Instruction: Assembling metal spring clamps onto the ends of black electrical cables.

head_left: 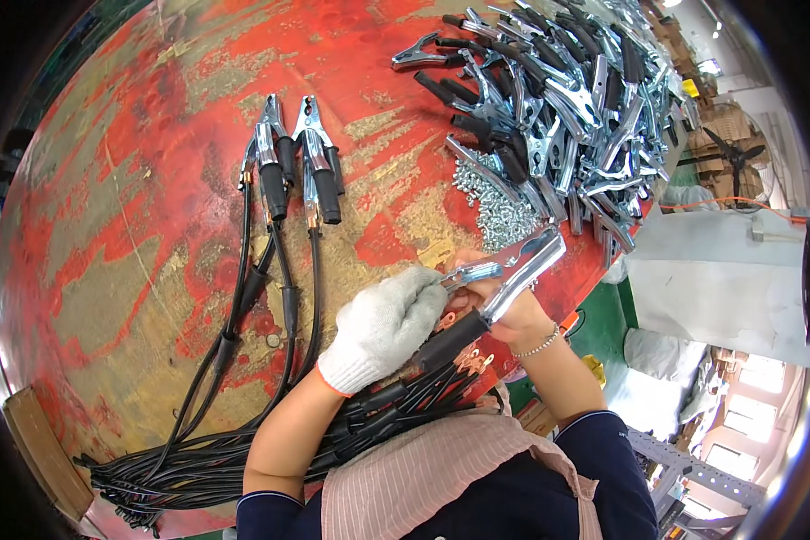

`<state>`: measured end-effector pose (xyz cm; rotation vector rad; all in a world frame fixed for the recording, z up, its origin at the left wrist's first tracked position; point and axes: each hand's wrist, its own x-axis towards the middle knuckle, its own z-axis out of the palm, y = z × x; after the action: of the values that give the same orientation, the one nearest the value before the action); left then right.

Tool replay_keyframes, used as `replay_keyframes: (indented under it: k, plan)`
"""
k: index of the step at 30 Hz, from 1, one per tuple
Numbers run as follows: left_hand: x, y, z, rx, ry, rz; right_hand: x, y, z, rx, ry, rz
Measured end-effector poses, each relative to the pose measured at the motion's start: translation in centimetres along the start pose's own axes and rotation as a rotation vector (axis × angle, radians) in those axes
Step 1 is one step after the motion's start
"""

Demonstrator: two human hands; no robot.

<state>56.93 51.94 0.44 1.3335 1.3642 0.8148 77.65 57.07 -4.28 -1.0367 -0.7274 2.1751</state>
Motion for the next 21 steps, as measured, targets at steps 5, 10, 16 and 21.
replay_keyframes:
  k: [5,10,16,21]
  plan:
    - [-0.2,0.4,0.3,0.057,0.033,0.036,-1.4,-0.1,-0.4,0.142,0.102,-0.039]
    - [-0.2,0.6,0.4,0.558,0.181,0.453,-3.1,-2.4,1.1,-0.251,-0.016,-0.042]
    - [0.7,-0.5,1.3,0.202,0.282,0.183,-4.5,-5.0,-1.1,-1.285,0.361,-0.614]
    - [0.0,-1.5,1.5,-0.869,0.217,-0.343,-4.1,-1.9,-4.3,-1.624,0.372,-0.762]
